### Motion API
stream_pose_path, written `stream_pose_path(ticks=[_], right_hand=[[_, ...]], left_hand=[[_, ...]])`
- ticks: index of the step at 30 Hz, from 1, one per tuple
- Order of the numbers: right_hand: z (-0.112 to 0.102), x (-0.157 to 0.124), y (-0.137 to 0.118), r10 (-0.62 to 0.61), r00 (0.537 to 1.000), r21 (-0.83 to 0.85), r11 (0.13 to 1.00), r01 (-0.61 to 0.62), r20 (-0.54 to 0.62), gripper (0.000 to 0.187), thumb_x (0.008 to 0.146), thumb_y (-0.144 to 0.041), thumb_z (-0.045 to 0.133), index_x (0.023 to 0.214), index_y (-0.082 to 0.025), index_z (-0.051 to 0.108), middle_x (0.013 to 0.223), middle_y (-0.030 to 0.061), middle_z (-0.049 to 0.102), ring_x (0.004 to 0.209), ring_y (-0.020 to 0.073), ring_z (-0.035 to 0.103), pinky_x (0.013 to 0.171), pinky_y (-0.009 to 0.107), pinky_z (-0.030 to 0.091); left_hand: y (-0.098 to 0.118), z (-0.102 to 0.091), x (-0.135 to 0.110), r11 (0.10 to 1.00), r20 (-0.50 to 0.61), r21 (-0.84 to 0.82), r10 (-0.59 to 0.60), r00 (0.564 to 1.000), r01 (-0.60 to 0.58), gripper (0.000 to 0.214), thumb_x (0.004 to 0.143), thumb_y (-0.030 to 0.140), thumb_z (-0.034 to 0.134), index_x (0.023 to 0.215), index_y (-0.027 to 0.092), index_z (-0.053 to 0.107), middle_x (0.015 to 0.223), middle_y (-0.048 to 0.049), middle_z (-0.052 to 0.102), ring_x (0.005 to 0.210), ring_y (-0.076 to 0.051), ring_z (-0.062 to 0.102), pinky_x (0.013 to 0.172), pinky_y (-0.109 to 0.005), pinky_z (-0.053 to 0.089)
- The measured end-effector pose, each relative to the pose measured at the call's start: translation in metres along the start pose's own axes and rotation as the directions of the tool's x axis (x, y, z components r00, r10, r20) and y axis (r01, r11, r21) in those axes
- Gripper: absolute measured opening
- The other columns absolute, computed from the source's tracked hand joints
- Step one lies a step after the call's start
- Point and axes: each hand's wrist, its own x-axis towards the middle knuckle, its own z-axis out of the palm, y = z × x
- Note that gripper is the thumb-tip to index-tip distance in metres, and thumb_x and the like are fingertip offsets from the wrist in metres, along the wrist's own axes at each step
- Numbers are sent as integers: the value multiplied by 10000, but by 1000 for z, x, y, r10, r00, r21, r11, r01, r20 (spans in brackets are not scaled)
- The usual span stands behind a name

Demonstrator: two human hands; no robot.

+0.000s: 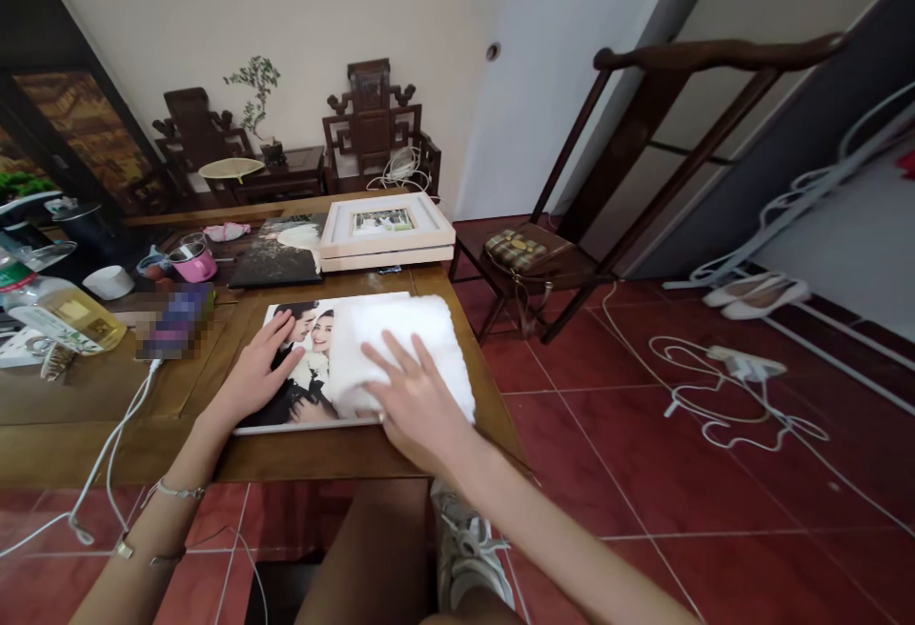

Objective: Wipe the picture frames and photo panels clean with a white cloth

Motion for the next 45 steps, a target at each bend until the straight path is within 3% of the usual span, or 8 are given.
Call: stream_pose_path(ticks=[6,13,17,25,29,33,40,45], right_hand=[[0,-42,-18,-182,982,53,981,184,-53,288,581,-59,528,769,-206,690,1479,53,368,1403,324,175,1122,582,145],[-1,41,51,-7,1000,14,1000,6,28,453,725,-35,483,1128,-166,641,1398,122,478,1367,313,289,1088,569,239],[3,69,63,90,996,-33,995,-90,6,451,796,-72,454,1225,-125,582,1320,161,549,1361,324,297,1071,582,243],[3,-18,-3,-14,1000,-10,1000,13,-26,399,614,-23,491,925,-184,683,1460,79,400,1400,328,187,1107,605,164],[1,-48,-14,-150,987,23,988,151,-56,321,553,-31,489,770,-186,667,1494,54,340,1415,315,127,1123,588,131],[-5,-20,7,-157,988,34,987,157,0,364,608,-38,512,882,-199,689,1458,63,403,1388,308,238,1110,576,193],[2,66,54,79,997,-21,997,-79,-13,450,779,-79,484,1207,-163,598,1323,133,553,1354,304,320,1078,560,250],[4,52,40,80,997,-20,997,-80,-6,437,760,-78,507,1167,-185,624,1420,98,456,1369,328,277,1079,590,227]], left_hand=[[-1,-1,-1,999,34,38,27,999,-28,545,953,438,304,1405,139,365,1520,-128,289,1415,-255,228,1112,-480,263],[0,-5,-1,998,53,41,43,998,-45,544,944,441,329,1406,154,359,1519,-136,287,1414,-262,228,1094,-505,283],[0,-5,-2,1000,33,13,21,999,-21,546,944,445,333,1409,159,354,1517,-131,294,1413,-255,234,1101,-500,274],[3,-3,-1,1000,15,12,-11,1000,11,551,938,415,347,1402,119,356,1512,-147,297,1406,-258,251,1119,-473,254],[4,-4,-2,999,18,31,26,1000,-26,546,933,420,354,1390,123,372,1507,-149,307,1408,-265,242,1116,-482,257],[1,-4,-2,997,21,41,59,998,-60,542,925,430,376,1377,132,393,1503,-150,315,1402,-276,252,1108,-498,264],[4,-8,-3,1000,-33,-18,2,999,-2,540,896,446,446,1354,160,440,1477,-126,372,1365,-273,340,1102,-469,309],[10,-7,-9,994,-174,-49,-107,979,99,472,857,470,518,1227,183,575,1366,-113,508,1283,-273,454,1078,-430,366]])
